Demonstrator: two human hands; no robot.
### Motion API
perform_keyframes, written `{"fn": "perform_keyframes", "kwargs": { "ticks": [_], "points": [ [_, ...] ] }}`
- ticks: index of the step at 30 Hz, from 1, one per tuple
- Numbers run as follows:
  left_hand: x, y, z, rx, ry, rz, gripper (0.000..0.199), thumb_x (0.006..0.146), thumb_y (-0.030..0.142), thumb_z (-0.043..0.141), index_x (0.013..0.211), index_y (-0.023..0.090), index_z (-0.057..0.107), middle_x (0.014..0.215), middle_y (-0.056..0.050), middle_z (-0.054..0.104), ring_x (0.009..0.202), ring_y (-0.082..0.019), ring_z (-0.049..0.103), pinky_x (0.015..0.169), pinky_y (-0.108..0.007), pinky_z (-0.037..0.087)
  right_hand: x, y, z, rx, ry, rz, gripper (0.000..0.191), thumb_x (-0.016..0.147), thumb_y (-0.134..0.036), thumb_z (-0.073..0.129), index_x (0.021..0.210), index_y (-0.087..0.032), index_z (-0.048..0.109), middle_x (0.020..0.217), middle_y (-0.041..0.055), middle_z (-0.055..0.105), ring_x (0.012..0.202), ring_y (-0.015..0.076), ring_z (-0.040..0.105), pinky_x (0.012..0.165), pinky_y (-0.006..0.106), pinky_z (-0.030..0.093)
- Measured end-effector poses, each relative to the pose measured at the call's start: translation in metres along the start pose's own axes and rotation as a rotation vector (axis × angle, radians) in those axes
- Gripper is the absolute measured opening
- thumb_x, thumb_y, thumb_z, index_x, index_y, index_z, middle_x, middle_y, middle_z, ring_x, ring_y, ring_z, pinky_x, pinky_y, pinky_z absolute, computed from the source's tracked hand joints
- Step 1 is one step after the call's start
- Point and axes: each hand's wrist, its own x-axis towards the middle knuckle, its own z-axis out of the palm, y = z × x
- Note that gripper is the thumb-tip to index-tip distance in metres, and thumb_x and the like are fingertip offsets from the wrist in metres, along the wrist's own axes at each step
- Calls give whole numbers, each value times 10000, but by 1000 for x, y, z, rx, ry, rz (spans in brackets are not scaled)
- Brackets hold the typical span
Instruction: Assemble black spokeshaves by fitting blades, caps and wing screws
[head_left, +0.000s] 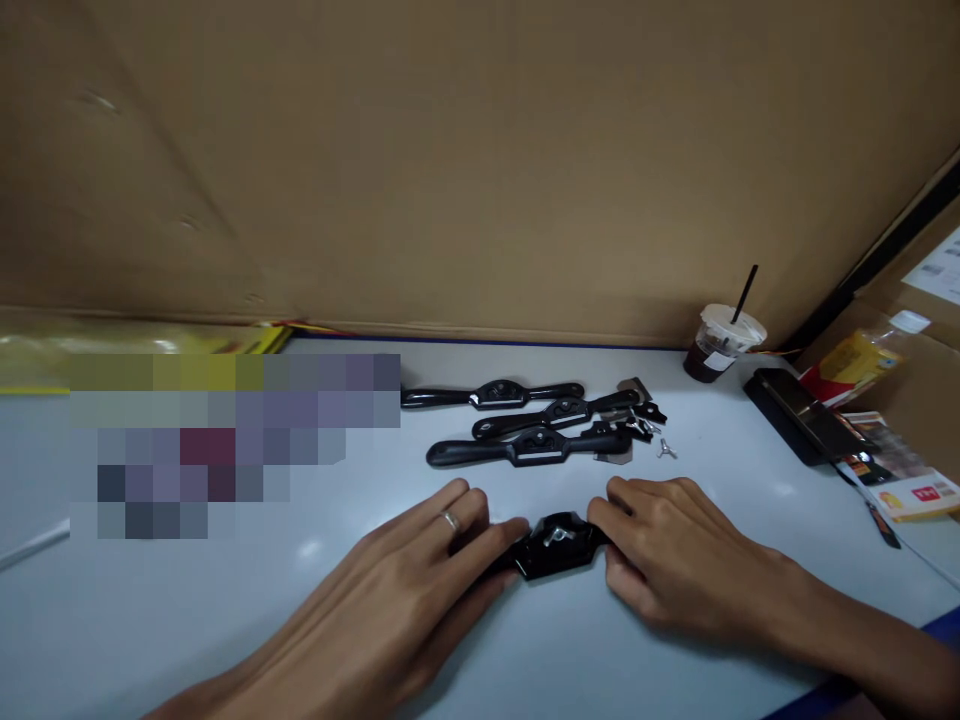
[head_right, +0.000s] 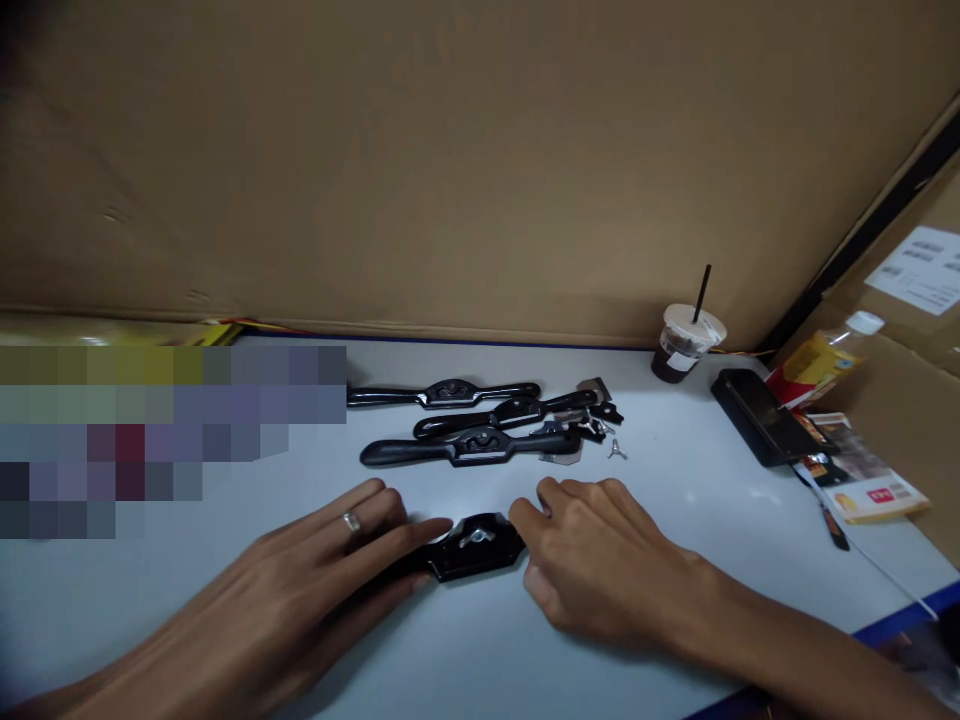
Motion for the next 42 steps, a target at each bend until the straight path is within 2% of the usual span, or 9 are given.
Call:
{"fn": "perform_keyframes", "kwargs": {
  "ticks": [9,13,15,17,21,24,29,37,42],
  "points": [
    [0,2,6,-12,81,-35,275,1077,177,442,1282,240,613,958,-33,611,851,-185,591,715,-286,528,-1,1,1,25,38,13,105,913,-173,570,974,-194,652,878,51,660,638,164,503,597,327,221],
    [4,-4,-1,39,238,-90,475,1065,280,471,1534,240,410,1259,-111,604,1089,-246,636,877,-366,603,-3,17,-6,-36,129,-29,138,953,-130,535,1014,-177,650,937,73,688,706,185,584,607,310,320],
    [6,-8,-4,77,343,-195,589,1063,340,468,1612,250,275,1425,-144,525,1250,-302,589,1004,-462,583,-3,32,-13,-86,211,22,148,983,-149,513,1045,-175,645,977,86,697,754,201,620,634,312,367],
    [7,-12,-3,95,380,-256,622,1067,350,458,1634,270,217,1502,-138,485,1336,-323,545,1076,-516,546,-1,49,-20,-156,259,147,137,1020,-208,508,1065,-174,633,987,92,698,798,223,650,656,319,392],
    [7,-22,6,139,280,-177,570,1078,321,422,1624,246,275,1593,-137,447,1432,-342,490,1118,-549,522,9,81,-25,-376,207,551,156,1050,-279,514,1102,-174,616,1026,110,720,810,253,686,610,319,357],
    [5,-30,14,182,180,-106,547,1074,325,435,1597,189,352,1632,-162,413,1475,-369,454,1139,-575,510,15,96,-20,-426,174,665,172,1047,-235,496,1127,-153,624,1077,141,734,821,267,709,583,323,327],
    [4,-36,18,238,116,-75,511,1083,337,402,1553,138,442,1606,-171,465,1484,-360,456,1169,-635,464,20,109,-12,-433,135,724,219,1043,-221,499,1177,-133,648,1111,169,736,846,291,729,587,325,333],
    [4,-34,18,135,131,-70,420,1069,281,426,1437,199,610,1538,-71,566,1497,-343,439,1212,-631,409,27,133,-3,-404,123,687,291,1072,-306,469,1227,-181,682,1136,131,724,927,274,718,652,318,395],
    [-1,-38,19,107,91,-29,476,1016,144,370,1416,217,617,1496,-34,611,1514,-334,414,1151,-598,508,35,135,0,-383,149,634,338,1082,-303,430,1204,-188,724,1123,129,704,919,253,701,659,314,388]
  ]
}}
